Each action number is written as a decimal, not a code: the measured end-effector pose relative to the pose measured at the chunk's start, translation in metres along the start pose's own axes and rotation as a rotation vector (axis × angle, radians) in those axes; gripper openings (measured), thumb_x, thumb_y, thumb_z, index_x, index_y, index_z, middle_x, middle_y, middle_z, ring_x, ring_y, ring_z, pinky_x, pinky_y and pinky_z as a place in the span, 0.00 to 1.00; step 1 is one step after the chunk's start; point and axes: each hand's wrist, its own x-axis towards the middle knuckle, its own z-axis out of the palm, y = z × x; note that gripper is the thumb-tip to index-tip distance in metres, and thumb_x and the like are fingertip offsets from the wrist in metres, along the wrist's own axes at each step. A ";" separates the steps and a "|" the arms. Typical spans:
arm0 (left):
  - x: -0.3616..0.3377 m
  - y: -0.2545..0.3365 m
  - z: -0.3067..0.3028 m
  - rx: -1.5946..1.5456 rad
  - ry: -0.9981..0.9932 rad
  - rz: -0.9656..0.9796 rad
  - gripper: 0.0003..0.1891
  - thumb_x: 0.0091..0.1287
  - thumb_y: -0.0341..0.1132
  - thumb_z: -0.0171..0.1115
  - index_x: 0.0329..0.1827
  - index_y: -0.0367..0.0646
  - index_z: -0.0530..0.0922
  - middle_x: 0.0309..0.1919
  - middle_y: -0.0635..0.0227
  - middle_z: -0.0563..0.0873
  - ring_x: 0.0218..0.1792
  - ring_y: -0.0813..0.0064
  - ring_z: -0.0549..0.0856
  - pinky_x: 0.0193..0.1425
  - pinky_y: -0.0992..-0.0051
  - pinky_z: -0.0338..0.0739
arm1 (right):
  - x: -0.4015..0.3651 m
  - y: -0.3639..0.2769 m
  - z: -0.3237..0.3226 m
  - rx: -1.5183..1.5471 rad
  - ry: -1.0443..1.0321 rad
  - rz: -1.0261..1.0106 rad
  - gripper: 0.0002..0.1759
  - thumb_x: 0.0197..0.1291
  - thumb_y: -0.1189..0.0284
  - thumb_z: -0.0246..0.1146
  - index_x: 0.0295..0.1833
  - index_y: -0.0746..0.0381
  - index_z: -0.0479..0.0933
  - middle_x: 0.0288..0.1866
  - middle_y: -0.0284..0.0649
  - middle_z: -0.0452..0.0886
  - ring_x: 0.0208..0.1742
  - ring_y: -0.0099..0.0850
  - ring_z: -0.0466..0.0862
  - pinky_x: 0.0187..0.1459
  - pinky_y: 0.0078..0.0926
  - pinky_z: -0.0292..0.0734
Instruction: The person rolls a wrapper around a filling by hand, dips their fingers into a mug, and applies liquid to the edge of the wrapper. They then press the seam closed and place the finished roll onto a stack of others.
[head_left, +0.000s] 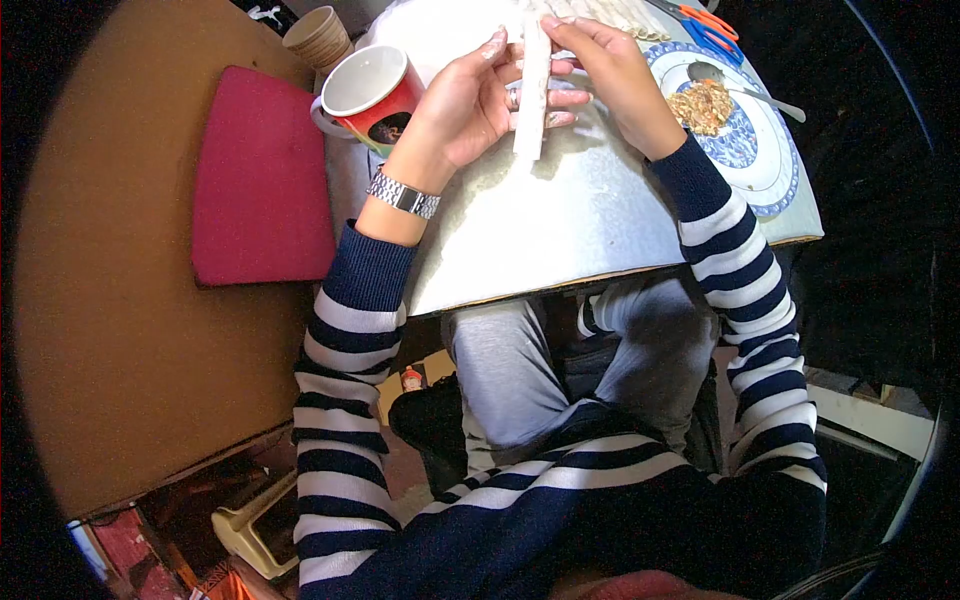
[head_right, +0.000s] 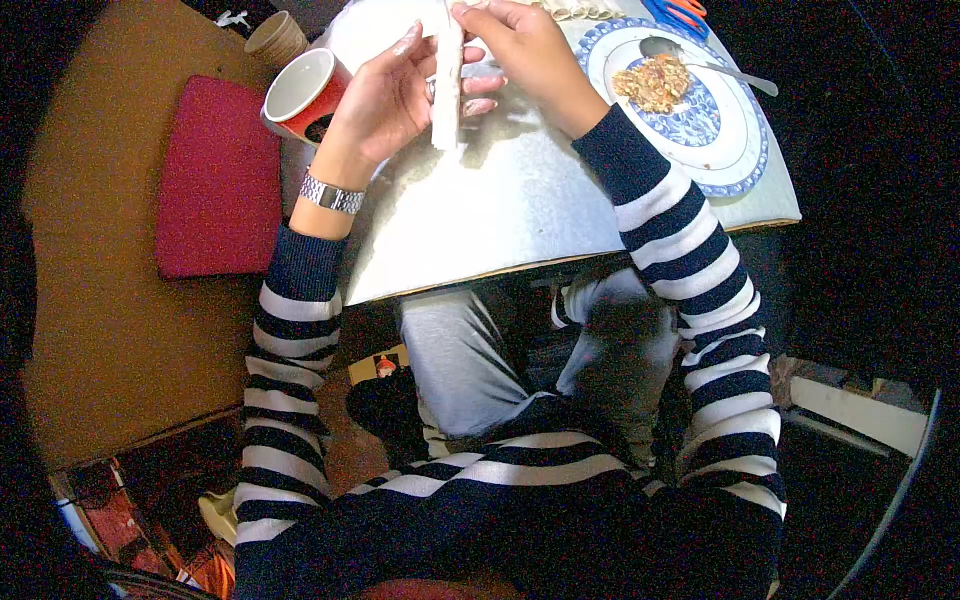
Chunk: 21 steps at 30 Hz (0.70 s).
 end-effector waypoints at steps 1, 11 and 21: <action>0.001 -0.001 -0.001 -0.002 -0.021 -0.011 0.25 0.77 0.49 0.36 0.60 0.36 0.67 0.57 0.50 0.77 0.55 0.43 0.79 0.63 0.49 0.74 | 0.000 0.001 0.001 0.016 0.003 0.033 0.17 0.67 0.60 0.59 0.46 0.64 0.80 0.37 0.30 0.81 0.37 0.14 0.77 0.38 0.09 0.71; 0.004 -0.009 -0.005 0.000 -0.047 0.039 0.23 0.78 0.46 0.34 0.55 0.33 0.68 0.44 0.52 0.81 0.43 0.47 0.86 0.49 0.52 0.85 | -0.002 -0.001 0.007 -0.055 -0.014 -0.066 0.17 0.67 0.61 0.59 0.49 0.65 0.80 0.37 0.32 0.81 0.38 0.16 0.78 0.41 0.12 0.72; 0.005 -0.010 -0.006 0.004 -0.117 0.057 0.23 0.78 0.46 0.36 0.54 0.33 0.70 0.41 0.55 0.81 0.42 0.50 0.86 0.48 0.55 0.86 | -0.002 -0.005 0.004 -0.066 -0.031 -0.065 0.18 0.66 0.63 0.60 0.51 0.67 0.80 0.37 0.34 0.83 0.39 0.18 0.79 0.43 0.12 0.73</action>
